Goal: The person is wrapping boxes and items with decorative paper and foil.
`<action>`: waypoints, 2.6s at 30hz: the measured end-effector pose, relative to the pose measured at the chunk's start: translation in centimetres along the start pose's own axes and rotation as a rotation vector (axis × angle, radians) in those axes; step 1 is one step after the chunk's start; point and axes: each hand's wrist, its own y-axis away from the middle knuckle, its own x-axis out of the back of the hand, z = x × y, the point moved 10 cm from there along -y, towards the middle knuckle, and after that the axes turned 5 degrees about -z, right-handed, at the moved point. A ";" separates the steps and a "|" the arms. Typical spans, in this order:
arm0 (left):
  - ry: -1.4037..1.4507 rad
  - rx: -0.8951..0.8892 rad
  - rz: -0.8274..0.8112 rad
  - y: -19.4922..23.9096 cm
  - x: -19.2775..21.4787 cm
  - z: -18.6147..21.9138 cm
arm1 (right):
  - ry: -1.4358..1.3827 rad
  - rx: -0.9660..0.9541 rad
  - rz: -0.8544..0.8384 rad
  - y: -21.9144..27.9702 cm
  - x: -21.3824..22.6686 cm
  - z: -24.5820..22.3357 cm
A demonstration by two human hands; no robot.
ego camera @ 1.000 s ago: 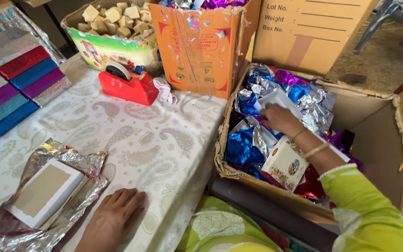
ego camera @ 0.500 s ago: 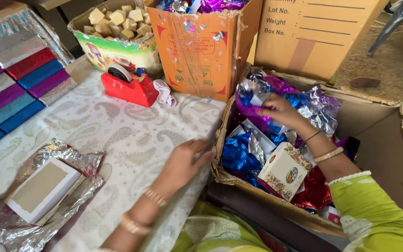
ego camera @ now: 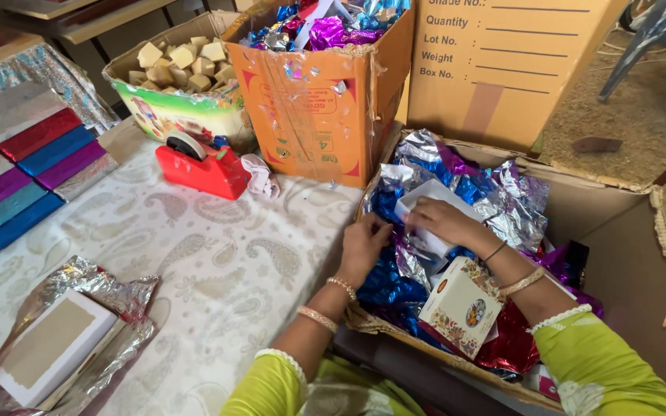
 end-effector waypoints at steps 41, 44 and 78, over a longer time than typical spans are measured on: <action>0.013 -0.029 -0.055 4.9 12.7 3.9 | 0.362 -0.044 0.444 2.2 4.4 -3.6; -0.026 -0.040 -0.028 5.3 14.0 3.0 | 0.349 -0.043 0.493 2.1 4.7 -1.3; 0.087 0.151 0.474 19.3 39.5 3.5 | 0.223 -0.098 0.916 7.1 8.3 -1.1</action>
